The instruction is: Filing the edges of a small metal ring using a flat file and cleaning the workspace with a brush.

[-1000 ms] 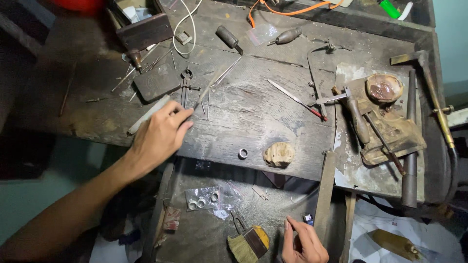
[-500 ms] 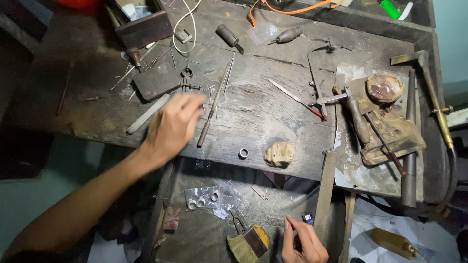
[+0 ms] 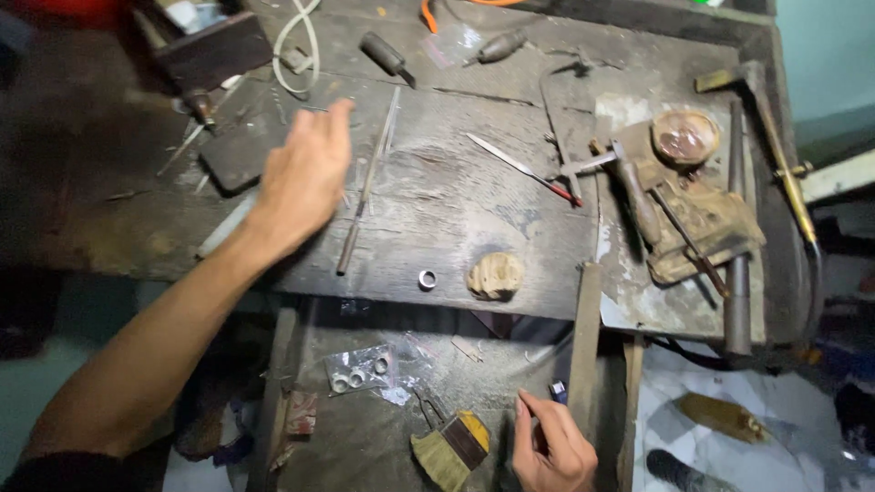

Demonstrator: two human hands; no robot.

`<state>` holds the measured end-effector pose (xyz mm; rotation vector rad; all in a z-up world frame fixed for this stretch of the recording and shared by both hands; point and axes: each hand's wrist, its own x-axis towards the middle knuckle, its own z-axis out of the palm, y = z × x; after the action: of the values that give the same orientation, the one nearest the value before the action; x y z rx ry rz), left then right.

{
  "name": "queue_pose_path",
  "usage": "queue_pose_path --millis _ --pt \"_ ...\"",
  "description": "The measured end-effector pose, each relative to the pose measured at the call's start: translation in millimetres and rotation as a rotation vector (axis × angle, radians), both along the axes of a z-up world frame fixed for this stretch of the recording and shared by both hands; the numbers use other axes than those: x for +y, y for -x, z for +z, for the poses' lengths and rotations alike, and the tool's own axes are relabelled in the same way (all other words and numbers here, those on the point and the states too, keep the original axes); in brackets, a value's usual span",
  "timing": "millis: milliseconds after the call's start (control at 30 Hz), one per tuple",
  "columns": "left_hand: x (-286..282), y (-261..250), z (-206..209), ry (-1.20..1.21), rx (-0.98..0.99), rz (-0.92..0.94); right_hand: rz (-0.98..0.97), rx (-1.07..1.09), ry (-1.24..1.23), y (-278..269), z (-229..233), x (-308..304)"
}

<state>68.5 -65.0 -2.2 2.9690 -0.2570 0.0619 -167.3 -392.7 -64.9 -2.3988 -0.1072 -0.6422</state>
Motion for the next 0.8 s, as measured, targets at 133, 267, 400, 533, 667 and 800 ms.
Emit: queue_pose_path --millis 133,267,400,533,667,800 --pt "-13.5 19.8 8.8 0.295 -0.305 -0.166 0.024 0.004 0.002 0.2 -4.0 -3.7" --pt "-72.9 64.4 23.2 0.736 -0.207 -0.346 0.086 0.059 0.010 3.4 -7.4 -9.6" --pt "-117.4 81.9 18.7 0.887 -0.173 -0.471 0.111 0.022 -0.010 0.4 4.7 -6.0" --pt "-138.9 80.0 4.8 0.976 -0.197 -0.461 0.107 0.040 -0.015 -0.3 7.0 -6.8" --pt "-145.7 77.3 -3.7 0.915 -0.209 -0.429 0.128 0.065 -0.023 -0.3 5.5 -8.3" --pt "-144.0 74.2 -4.3 0.890 -0.215 -0.427 0.119 0.057 -0.022 -1.2 7.2 -7.3"
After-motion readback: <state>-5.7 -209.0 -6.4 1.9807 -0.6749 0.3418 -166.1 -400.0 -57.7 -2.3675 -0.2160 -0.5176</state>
